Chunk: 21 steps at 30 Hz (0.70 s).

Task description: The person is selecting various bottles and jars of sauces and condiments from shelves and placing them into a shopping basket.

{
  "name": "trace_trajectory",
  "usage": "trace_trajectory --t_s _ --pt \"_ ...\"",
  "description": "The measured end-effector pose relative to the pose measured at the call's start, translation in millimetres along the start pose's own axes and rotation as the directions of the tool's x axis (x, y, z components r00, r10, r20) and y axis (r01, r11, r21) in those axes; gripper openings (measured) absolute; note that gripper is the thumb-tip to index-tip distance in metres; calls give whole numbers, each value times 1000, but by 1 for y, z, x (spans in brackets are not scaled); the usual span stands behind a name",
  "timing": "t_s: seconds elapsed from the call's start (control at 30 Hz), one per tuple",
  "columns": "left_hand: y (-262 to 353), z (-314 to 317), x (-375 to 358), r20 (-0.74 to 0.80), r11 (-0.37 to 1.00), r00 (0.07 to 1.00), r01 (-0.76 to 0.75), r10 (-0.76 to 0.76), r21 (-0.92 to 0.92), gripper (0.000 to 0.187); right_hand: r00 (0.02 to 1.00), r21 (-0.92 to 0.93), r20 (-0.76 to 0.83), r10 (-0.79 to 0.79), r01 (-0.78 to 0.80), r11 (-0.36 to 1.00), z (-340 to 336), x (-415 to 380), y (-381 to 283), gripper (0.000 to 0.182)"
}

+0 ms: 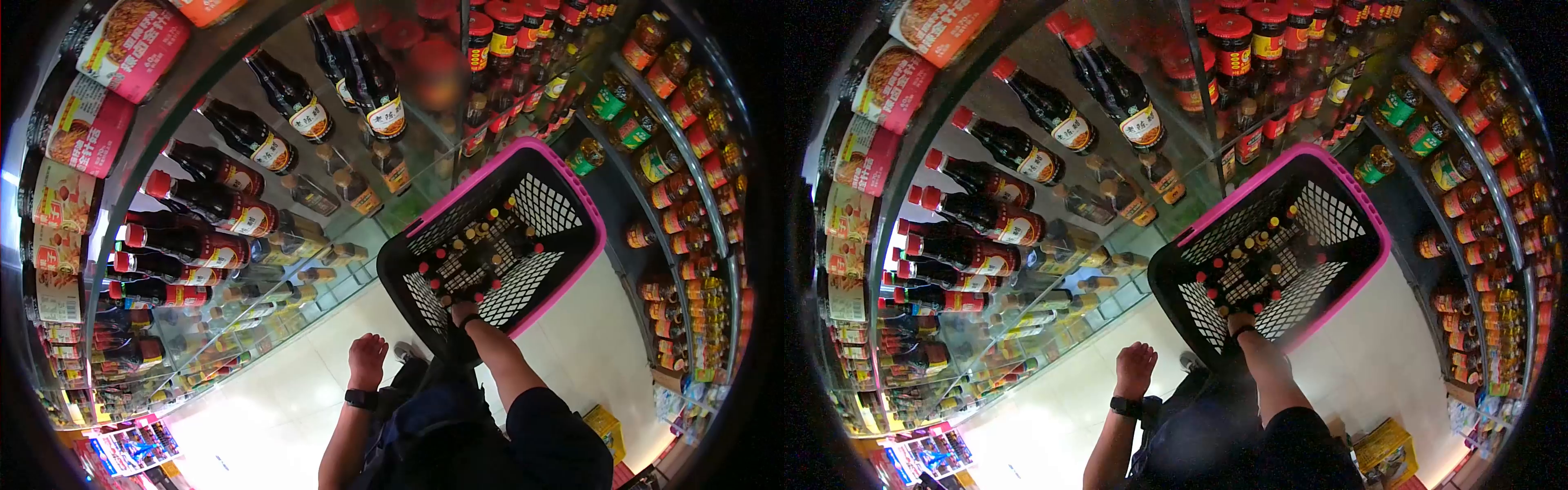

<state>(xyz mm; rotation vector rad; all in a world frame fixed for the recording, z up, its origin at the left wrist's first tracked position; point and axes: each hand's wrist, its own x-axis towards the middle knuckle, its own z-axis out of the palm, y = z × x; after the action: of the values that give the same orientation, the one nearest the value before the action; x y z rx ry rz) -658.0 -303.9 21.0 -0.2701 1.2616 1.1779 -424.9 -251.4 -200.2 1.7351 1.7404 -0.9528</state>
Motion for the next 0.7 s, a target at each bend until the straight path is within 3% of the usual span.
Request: trace_trajectory --t_s 0.13,0.2,0.23,0.33,0.4,0.47,0.5,0.6,0.63,0.7 --pt "1 -5 8 134 1000 991 3 -7 26 22 989 44 -141 -43 50 998 2 0 4 22" --pt "1 2 5 138 999 990 9 -14 37 23 989 68 -34 -142 144 987 -38 -28 4 28" --pt "1 6 4 131 999 991 13 -18 44 24 973 47 -133 -191 198 979 -46 -37 5 37" --pt "0 17 -3 159 997 987 13 -24 72 25 967 64 -168 -190 203 977 -74 -60 8 33" --pt "-4 23 -6 141 998 989 40 -47 53 15 944 79 -255 -209 236 969 -88 -71 15 35" --pt "-9 23 1 184 996 982 28 -42 80 13 964 116 -122 -236 250 961 -116 -89 16 37" --pt "-10 24 5 216 995 974 53 -71 88 12 905 145 -337 -259 321 936 -126 -108 16 39" --pt "-19 36 4 188 988 974 107 -127 112 13 913 203 -328 -242 319 926 -166 -133 21 40" --pt "-23 37 7 193 982 971 113 -141 153 16 959 253 -219 -179 233 939 -193 -157 16 38" --pt "-28 47 3 206 973 966 112 -155 204 17 933 305 -302 -197 290 907 -225 -191 16 34"
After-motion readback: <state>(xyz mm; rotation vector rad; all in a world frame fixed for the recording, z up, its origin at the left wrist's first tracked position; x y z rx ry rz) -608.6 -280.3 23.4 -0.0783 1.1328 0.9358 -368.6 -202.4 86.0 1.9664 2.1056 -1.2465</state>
